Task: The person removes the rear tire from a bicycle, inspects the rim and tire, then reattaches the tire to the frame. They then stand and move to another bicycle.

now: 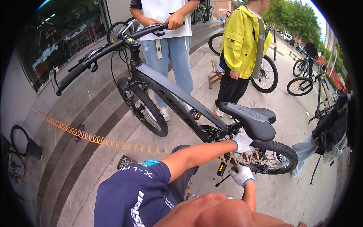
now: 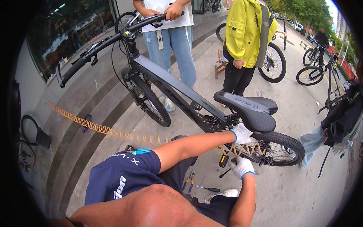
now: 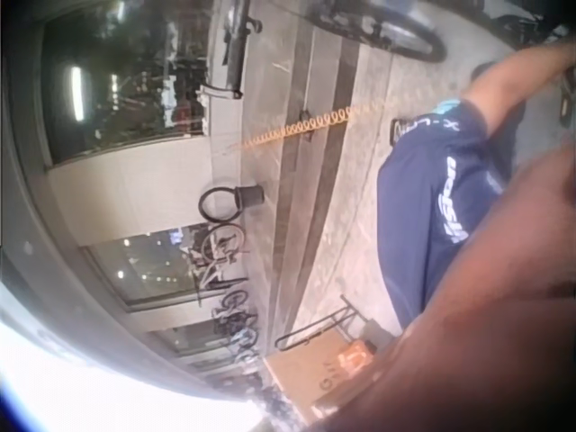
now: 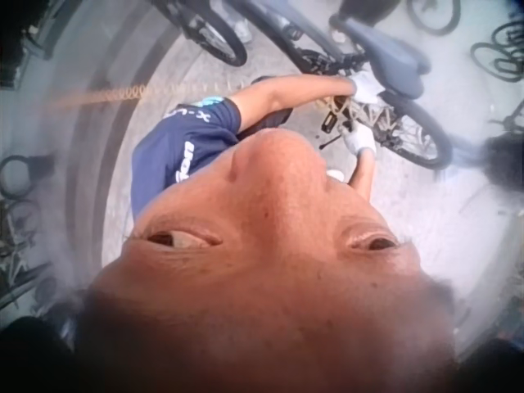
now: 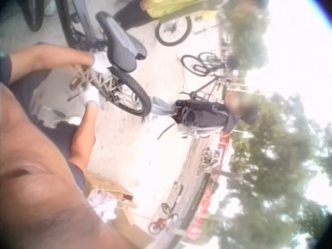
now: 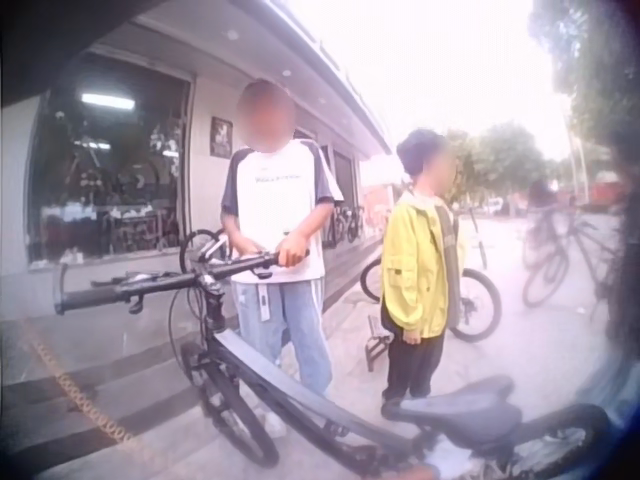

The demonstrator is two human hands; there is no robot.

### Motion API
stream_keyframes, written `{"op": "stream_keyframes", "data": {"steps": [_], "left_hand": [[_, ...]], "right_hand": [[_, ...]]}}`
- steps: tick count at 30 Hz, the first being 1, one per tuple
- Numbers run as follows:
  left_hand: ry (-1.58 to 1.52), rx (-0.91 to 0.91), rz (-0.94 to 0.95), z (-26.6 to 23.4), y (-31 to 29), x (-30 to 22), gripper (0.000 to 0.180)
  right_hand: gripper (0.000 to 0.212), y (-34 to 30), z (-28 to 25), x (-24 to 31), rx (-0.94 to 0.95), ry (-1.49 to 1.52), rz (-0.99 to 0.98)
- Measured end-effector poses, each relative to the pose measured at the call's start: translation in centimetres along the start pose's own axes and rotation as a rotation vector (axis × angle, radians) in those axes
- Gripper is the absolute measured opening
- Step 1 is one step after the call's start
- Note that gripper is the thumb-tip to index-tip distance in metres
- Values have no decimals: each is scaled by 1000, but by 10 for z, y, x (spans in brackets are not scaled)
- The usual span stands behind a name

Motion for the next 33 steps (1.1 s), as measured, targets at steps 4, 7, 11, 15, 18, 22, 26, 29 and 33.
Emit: {"op": "stream_keyframes", "data": {"steps": [4, 7, 11, 15, 18, 22, 26, 29, 33], "left_hand": [[21, 27, -16, 0, 0, 1, 59], [63, -18, -16, 1, 0, 2, 59], [46, 111, -51, 7, 7, 9, 61], [25, 54, -12, 1, 4, 5, 61], [74, 116, -49, -5, 2, 2, 59], [3, 215, -57, -12, 5, 3, 72], [-224, 225, -143, -17, 9, -3, 82], [-331, 286, -185, -23, 19, -18, 85], [-321, 314, -28, -27, 58, -55, 69]], "right_hand": [[42, -2, -8, 5, -23, -15, -1], [38, -7, -20, 10, -175, 49, -31], [32, -18, -40, 3, -445, 374, -41], [38, -23, -64, -24, -791, 604, 2], [54, -23, -74, -63, -989, 725, 217], [55, -18, -77, -104, -1120, 1154, 182], [47, -14, -75, -115, -1129, 1445, 192], [48, -8, -79, -109, -1102, 1513, 262], [36, 2, -88, -104, -1060, 1680, 77]]}}
Point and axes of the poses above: each hand's wrist, its own y-axis towards the middle knuckle, its own z-axis out of the palm, x = y × z, the point moved 4 cm from there along y, towards the middle knuckle, and after that the axes turned 12 degrees about x, right-handed, at the moved point
